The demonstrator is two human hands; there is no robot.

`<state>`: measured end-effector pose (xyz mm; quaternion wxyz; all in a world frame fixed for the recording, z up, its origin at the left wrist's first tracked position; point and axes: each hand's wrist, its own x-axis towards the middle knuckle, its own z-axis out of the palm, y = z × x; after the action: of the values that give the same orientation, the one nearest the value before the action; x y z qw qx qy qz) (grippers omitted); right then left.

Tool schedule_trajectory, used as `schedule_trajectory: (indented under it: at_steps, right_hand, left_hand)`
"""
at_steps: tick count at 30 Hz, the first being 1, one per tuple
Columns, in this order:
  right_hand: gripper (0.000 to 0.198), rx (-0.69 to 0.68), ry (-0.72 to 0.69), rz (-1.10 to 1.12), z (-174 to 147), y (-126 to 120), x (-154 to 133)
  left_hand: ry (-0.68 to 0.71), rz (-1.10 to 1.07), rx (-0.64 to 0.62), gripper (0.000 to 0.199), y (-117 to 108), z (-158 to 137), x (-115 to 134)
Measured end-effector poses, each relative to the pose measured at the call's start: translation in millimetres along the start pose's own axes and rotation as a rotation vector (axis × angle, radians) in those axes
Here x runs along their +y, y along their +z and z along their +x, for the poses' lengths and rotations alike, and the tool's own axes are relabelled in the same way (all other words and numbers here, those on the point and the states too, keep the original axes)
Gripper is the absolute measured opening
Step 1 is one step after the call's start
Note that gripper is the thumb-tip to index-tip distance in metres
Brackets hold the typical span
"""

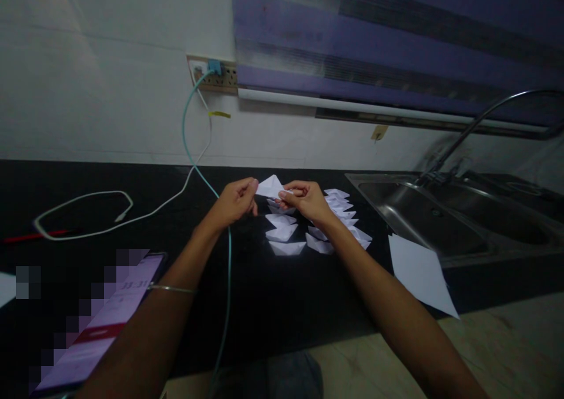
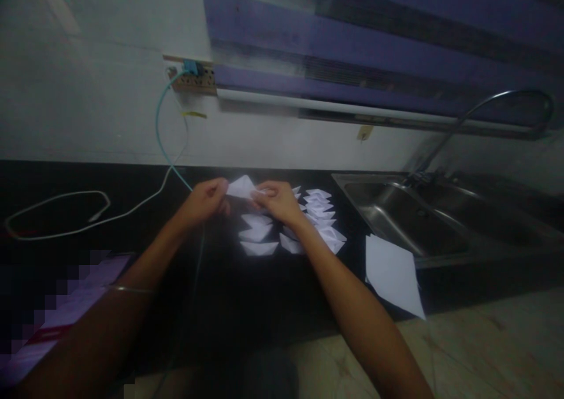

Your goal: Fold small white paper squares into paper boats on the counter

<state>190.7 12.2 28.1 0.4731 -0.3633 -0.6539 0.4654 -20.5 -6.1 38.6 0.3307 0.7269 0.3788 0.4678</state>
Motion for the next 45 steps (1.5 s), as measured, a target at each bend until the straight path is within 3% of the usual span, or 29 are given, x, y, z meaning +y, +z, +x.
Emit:
schedule_trajectory:
  at_steps: [3,9,16,24,28,37,40,43,45]
  right_hand:
    - [0.031,0.01,-0.001,-0.002,2,-1,4]
    - [0.032,0.038,0.035,0.029,1,2,5]
    - [0.029,0.003,0.068,0.094,-2,7,-4]
    - [0.023,-0.029,0.044,0.035,-1,6,0]
    - [0.021,-0.066,0.012,-0.048,-2,6,6]
    - [0.014,-0.008,0.003,-0.135,3,4,11]
    - [0.014,-0.035,0.007,-0.153,0,5,8]
    - [0.015,-0.043,0.01,-0.152,-2,5,8]
    - [0.015,-0.037,0.01,-0.148,-2,4,8]
  left_hand:
    - [-0.053,0.093,-0.003,0.041,-1,-1,1]
    - [-0.062,-0.06,-0.016,0.033,2,1,-1]
    - [0.01,-0.031,-0.029,0.031,2,2,-7]
    - [-0.048,-0.027,-0.006,0.032,3,3,-8]
    - [-0.085,0.128,-0.007,0.042,-1,3,-8]
    - [-0.085,0.578,0.093,0.047,9,-6,1]
    - [-0.173,0.708,0.102,0.051,11,-18,6]
    - [-0.411,0.846,0.098,0.066,10,-26,10]
    - [-0.478,0.896,0.082,0.071,5,-28,10]
